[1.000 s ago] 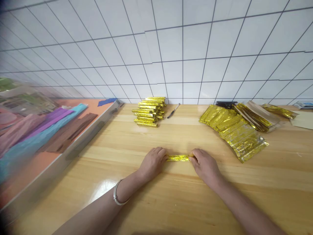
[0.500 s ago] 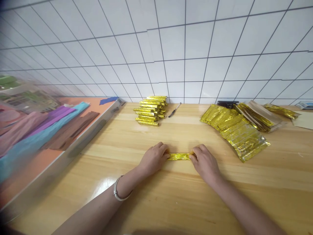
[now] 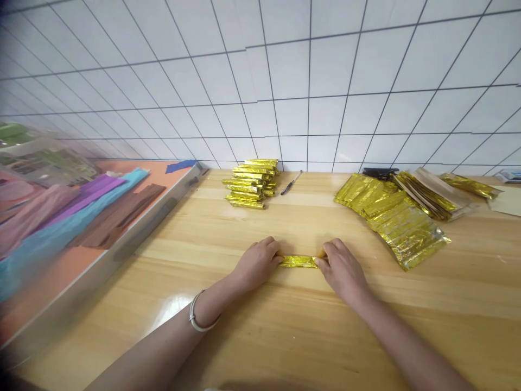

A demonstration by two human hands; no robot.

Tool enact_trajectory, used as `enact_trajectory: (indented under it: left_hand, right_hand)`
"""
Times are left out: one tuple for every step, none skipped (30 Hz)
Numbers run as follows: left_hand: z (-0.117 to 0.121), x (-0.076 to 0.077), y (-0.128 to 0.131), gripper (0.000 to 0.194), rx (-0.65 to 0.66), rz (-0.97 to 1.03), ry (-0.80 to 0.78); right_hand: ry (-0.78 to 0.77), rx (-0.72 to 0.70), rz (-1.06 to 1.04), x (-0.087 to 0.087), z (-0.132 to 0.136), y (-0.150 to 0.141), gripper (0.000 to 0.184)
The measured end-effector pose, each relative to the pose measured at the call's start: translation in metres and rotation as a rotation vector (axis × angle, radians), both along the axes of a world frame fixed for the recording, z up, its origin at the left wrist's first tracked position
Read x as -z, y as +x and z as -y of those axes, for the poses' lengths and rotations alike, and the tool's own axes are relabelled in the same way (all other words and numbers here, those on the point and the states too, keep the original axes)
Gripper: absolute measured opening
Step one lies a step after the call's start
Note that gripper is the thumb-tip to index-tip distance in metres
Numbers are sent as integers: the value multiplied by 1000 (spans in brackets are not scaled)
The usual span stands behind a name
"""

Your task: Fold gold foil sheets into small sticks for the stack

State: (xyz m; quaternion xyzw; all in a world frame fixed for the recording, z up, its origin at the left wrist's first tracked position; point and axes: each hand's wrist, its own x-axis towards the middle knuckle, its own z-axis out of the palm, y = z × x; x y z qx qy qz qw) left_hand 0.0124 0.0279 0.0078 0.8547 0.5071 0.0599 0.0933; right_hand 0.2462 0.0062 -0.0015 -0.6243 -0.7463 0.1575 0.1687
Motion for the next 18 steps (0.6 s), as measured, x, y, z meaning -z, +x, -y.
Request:
enact_trajectory:
  left_hand:
    - [0, 1, 0, 8, 15, -6, 12]
    - [1, 1, 0, 7, 34, -12, 27]
    - [1, 2, 0, 7, 54, -16, 43]
    - [2, 3, 0, 6, 77, -18, 57]
    - [3, 4, 0, 6, 102, -19, 70]
    - [4, 5, -1, 5, 126, -17, 81]
    - [5, 6, -1, 4, 148, -14, 88]
    - [6, 6, -2, 5, 167, -6, 92]
    - [6, 7, -3, 5, 184, 9, 94]
    - [7, 7, -4, 6, 200, 31, 94]
    - [7, 7, -5, 7, 214, 59, 96]
    - [7, 7, -6, 8, 231, 93, 96]
    - [7, 6, -7, 10, 248, 130, 98]
    - [8, 6, -9, 11, 268, 168, 105]
    - [8, 5, -10, 12, 289, 204, 116]
    - [8, 5, -11, 13, 314, 235, 132]
    - [8, 4, -13, 13, 341, 260, 153]
    - [8, 4, -15, 13, 367, 277, 179]
  right_hand:
    - [8, 4, 7, 0, 1, 0, 8]
    - [13, -4, 10, 0, 1, 0, 8]
    - [15, -23, 9, 0, 2, 0, 8]
    - [15, -46, 5, 0, 2, 1, 7]
    - [14, -66, 1, 0, 3, 1, 7]
    - [14, -79, -3, 0, 3, 2, 7]
    - [16, -87, -5, -1, 4, 2, 7]
    - [20, -93, -7, 0, 6, 2, 7]
    - [27, -99, -8, 0, 7, 3, 7]
    - [37, -104, -11, 1, 9, 3, 7]
    - [46, -105, -16, 2, 10, 3, 7]
    - [53, -104, -23, 4, 11, 4, 6]
    - [55, -95, -31, 6, 13, 4, 6]
    - [53, -83, -42, 8, 13, 5, 6]
    - [53, -70, -60, 9, 14, 6, 5]
    - [58, -63, -84, 11, 15, 6, 5]
    - [75, -68, -111, 12, 15, 7, 8]
    - [104, -85, -137, 12, 16, 7, 13]
